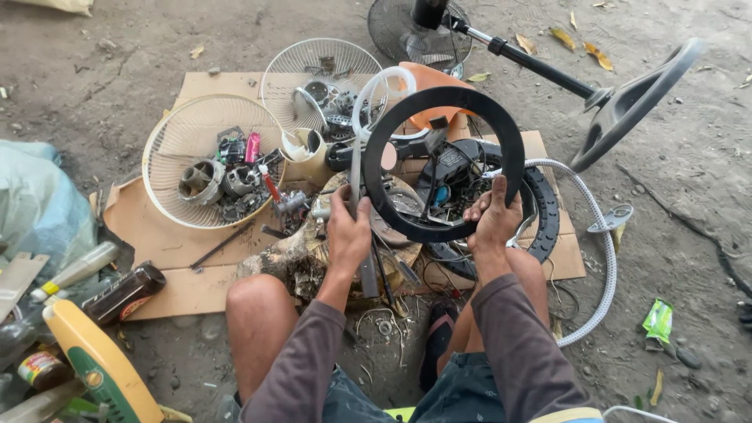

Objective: Dismantling fan and motor components for recycling using a knife and screwdriver

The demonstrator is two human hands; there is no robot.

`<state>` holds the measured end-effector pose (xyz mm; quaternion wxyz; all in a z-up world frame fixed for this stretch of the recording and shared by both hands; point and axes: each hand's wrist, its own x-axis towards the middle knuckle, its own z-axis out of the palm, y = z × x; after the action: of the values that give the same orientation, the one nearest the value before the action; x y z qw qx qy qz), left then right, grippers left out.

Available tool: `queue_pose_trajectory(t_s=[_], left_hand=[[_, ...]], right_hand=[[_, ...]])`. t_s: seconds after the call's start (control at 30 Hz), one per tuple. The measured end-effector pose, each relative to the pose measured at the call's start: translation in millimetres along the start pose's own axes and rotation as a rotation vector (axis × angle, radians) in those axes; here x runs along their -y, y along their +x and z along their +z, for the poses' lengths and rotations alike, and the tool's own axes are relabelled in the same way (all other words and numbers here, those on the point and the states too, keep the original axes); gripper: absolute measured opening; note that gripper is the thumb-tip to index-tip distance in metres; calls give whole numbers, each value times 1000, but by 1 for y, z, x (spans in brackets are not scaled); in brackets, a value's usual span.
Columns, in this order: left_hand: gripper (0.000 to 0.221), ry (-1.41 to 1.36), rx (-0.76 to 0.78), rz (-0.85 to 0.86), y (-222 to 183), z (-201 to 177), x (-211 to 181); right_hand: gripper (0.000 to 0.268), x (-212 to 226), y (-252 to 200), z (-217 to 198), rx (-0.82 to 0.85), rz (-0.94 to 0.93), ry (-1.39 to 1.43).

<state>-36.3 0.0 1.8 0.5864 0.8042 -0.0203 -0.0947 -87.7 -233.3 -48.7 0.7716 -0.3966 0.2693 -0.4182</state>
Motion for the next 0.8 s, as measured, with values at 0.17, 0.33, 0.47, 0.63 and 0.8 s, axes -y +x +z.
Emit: queue_pose_trajectory(t_s=[0.17, 0.33, 0.47, 0.63, 0.8], left_hand=[[67, 231, 69, 13, 21, 0, 55], [67, 433, 169, -95, 52, 29, 142], [70, 479, 100, -229, 59, 59, 187], [80, 528, 153, -195, 38, 63, 173], [70, 627, 135, -205, 36, 51, 167]], right_hand=[[32, 4, 24, -21, -117, -52, 4], [32, -11, 49, -43, -187, 25, 68], [35, -12, 45, -39, -168, 61, 59], [31, -6, 28, -24, -139, 56, 40], [30, -1, 20, -16, -119, 49, 38]])
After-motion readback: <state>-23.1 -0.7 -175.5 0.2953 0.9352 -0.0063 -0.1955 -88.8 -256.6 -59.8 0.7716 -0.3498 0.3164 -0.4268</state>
